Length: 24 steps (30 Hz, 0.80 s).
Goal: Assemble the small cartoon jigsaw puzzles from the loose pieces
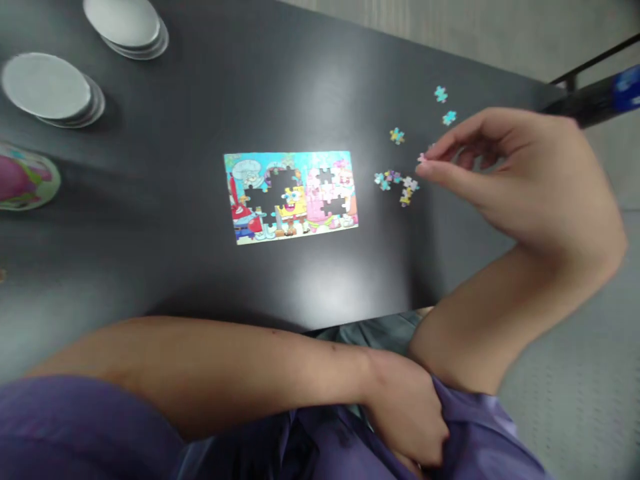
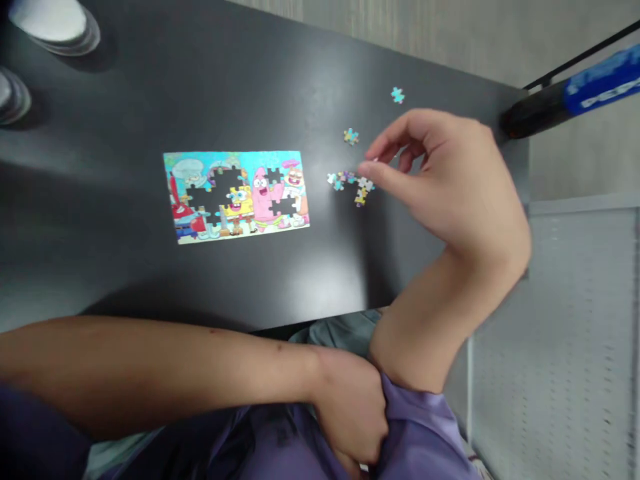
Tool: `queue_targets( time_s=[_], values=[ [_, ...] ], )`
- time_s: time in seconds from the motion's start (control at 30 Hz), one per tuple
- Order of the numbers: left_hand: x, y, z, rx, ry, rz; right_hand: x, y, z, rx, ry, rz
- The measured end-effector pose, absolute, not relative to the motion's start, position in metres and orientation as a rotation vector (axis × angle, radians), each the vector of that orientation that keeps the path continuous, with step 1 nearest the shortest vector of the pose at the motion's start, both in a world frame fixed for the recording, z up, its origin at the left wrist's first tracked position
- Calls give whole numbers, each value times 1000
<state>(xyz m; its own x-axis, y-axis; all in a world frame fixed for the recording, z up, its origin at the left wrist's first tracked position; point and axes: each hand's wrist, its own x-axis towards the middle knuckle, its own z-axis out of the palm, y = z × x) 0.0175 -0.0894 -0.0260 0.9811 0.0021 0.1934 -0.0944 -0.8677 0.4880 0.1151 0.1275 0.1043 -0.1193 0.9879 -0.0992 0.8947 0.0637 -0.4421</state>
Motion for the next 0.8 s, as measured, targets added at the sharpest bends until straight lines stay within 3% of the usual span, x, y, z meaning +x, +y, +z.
queue_targets(
  time_s=[0.07, 0.13, 0.4, 0.6, 0.8],
  values=[
    [13, -92, -29, 2373, -744, 290, 137, 125, 103, -2112, -2024, 637],
    [10, -93, -30, 2311, -882, 227, 148, 124, 98, -2216, -1991, 756],
    [5, -100, -33, 2291, -691, 311, 143, 127, 82, -2062, -2007, 920],
    [4, -73, -10, 2301, -795, 36, 150, 128, 73, -1980, -2095, 933],
    [9, -74, -12, 2199, -767, 53, 144, 131, 72, -1936, -2157, 940]
  ],
)
